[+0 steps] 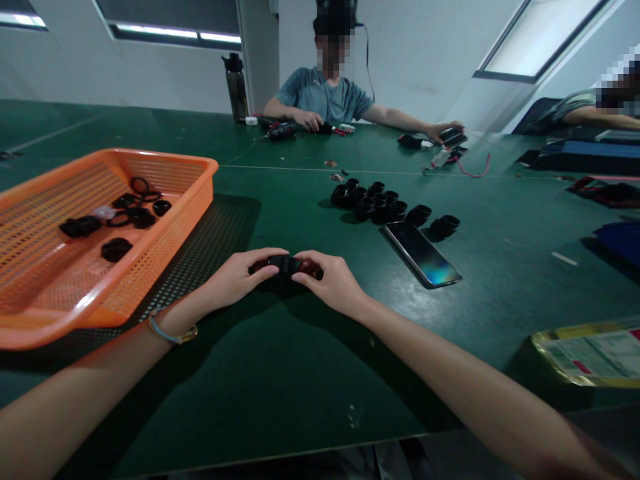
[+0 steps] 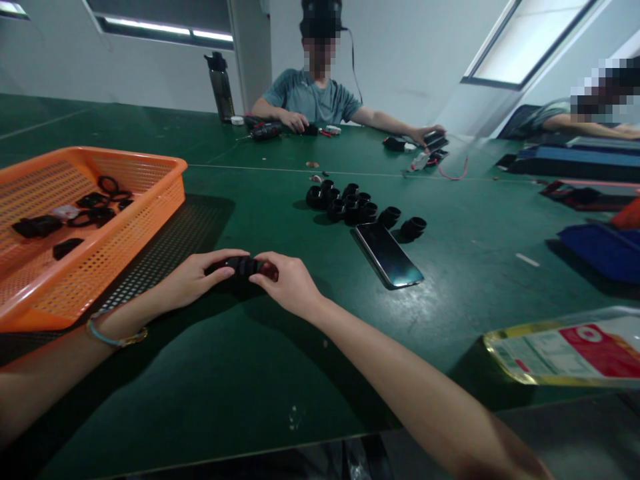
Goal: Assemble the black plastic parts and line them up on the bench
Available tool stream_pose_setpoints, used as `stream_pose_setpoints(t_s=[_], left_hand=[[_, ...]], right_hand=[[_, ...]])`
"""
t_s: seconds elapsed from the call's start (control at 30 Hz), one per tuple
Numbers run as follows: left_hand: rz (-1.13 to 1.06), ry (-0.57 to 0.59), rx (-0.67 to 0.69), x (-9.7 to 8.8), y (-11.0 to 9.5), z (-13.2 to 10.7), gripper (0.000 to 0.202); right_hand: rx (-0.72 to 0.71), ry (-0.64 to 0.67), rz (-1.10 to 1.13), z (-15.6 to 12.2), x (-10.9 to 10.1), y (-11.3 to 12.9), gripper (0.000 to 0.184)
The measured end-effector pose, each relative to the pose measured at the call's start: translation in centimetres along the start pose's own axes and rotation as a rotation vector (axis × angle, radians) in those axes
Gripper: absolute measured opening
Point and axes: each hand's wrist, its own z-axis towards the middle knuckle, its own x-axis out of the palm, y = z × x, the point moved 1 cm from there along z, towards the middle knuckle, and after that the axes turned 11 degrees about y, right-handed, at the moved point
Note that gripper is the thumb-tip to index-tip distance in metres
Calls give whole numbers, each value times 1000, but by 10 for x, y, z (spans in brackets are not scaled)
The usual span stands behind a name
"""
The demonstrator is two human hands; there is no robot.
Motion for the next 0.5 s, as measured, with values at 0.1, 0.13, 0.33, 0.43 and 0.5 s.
stream_pose_setpoints(t_s=[0.1, 0.13, 0.33, 0.43, 0.5], left_hand=[[4, -2, 3, 0, 0, 0, 50], [5, -3, 4, 0, 0, -1, 49], [7, 0, 5, 0, 1, 0, 50], [8, -5, 3, 1, 2, 0, 50], [9, -5, 1, 1, 2, 0, 49]], right_hand=[[3, 4, 0, 0, 0, 0, 21], [1, 5, 0, 0, 0, 0, 20], [-13, -4, -12, 1, 1, -2, 18], [-19, -5, -24, 1, 1, -3, 18], [-20, -11, -27, 1, 1, -3, 18]])
